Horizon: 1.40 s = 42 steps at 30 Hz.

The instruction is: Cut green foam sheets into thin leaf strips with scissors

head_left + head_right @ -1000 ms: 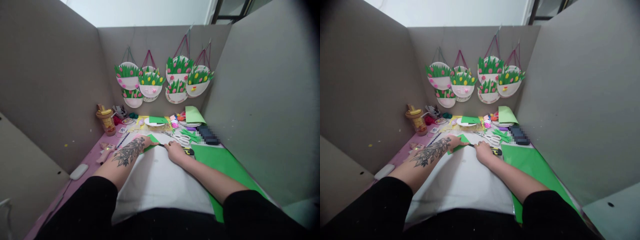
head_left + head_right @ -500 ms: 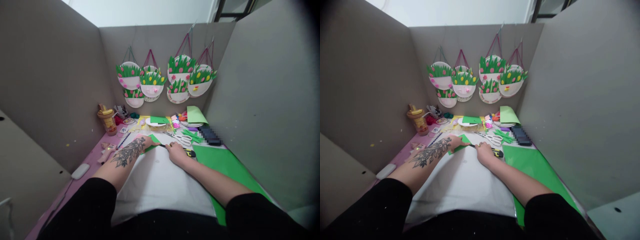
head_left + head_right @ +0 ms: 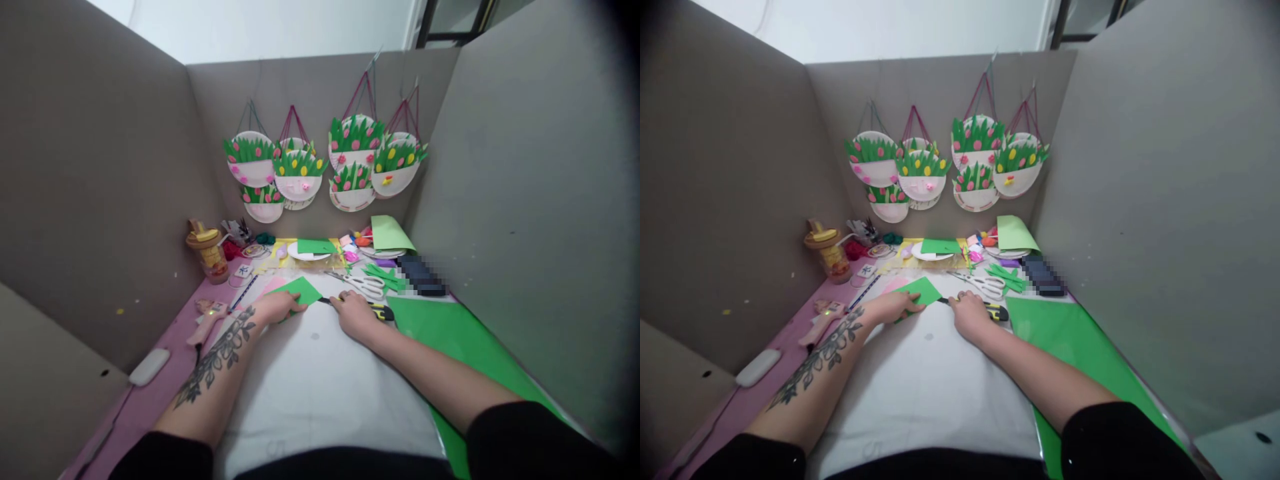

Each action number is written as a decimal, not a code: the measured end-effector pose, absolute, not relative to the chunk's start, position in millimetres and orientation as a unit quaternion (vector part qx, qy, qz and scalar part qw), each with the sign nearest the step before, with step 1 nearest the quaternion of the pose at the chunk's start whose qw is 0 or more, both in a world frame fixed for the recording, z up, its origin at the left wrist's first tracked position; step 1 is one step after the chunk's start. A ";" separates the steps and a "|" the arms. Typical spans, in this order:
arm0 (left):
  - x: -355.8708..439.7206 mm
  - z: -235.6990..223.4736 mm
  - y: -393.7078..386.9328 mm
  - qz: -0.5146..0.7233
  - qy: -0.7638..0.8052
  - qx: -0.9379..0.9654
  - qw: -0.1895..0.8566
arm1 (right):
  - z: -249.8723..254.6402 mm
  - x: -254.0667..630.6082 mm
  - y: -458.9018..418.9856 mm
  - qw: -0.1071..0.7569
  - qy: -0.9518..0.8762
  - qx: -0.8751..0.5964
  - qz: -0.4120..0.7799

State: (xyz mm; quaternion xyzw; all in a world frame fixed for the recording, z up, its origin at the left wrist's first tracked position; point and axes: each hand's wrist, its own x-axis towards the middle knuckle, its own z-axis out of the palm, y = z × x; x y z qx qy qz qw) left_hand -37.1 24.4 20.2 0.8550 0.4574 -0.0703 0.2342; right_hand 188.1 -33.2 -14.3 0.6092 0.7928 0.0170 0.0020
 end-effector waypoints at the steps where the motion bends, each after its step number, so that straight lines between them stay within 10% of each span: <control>1: -39.5 18.2 23.4 -0.072 0.436 0.869 0.221 | -13.7 187.5 -33.1 0.003 0.793 0.609 0.019; 42: -45.2 -1.3 21.8 -0.109 0.416 0.892 0.137 | -9.8 175.1 -37.6 0.002 0.817 0.577 0.020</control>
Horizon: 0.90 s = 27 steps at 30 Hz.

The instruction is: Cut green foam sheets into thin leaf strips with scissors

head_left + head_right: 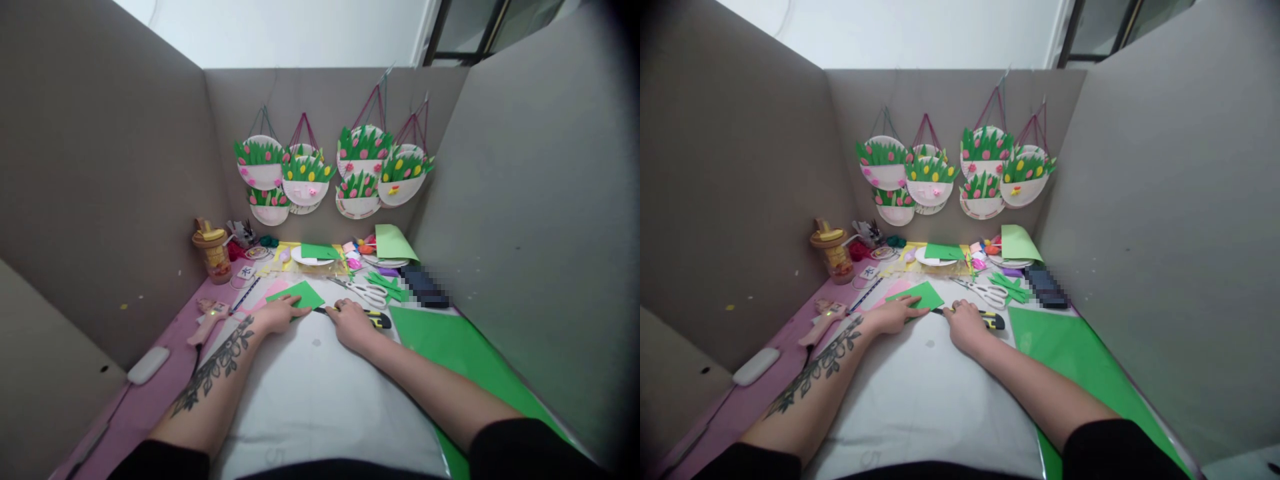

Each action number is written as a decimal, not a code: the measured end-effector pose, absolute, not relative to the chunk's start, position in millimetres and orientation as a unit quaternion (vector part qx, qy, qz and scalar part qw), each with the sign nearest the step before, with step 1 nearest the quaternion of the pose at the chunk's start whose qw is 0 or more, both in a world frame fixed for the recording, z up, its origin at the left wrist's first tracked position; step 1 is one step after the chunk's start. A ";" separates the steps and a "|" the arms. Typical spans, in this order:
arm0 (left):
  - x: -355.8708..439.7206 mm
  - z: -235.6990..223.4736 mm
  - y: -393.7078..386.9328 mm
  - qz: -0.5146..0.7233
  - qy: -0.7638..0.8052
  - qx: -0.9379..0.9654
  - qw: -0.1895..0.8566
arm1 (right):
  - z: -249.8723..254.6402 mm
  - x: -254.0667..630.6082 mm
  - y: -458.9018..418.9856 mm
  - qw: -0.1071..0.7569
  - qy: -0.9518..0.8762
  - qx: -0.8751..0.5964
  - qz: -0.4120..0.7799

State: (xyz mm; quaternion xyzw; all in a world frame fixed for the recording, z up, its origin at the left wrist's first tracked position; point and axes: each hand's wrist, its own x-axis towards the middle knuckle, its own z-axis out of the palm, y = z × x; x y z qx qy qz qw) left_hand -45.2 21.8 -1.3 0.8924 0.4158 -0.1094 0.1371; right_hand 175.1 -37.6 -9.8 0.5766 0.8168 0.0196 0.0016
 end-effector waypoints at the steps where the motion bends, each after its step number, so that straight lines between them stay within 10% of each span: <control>1: -45.4 -1.0 21.6 -0.109 0.415 0.893 0.136 | -10.0 174.1 -37.8 0.001 0.818 0.574 0.020; 27: -43.6 6.0 16.0 -0.093 0.418 0.894 0.132 | -8.5 132.4 -55.1 0.000 0.848 0.530 0.013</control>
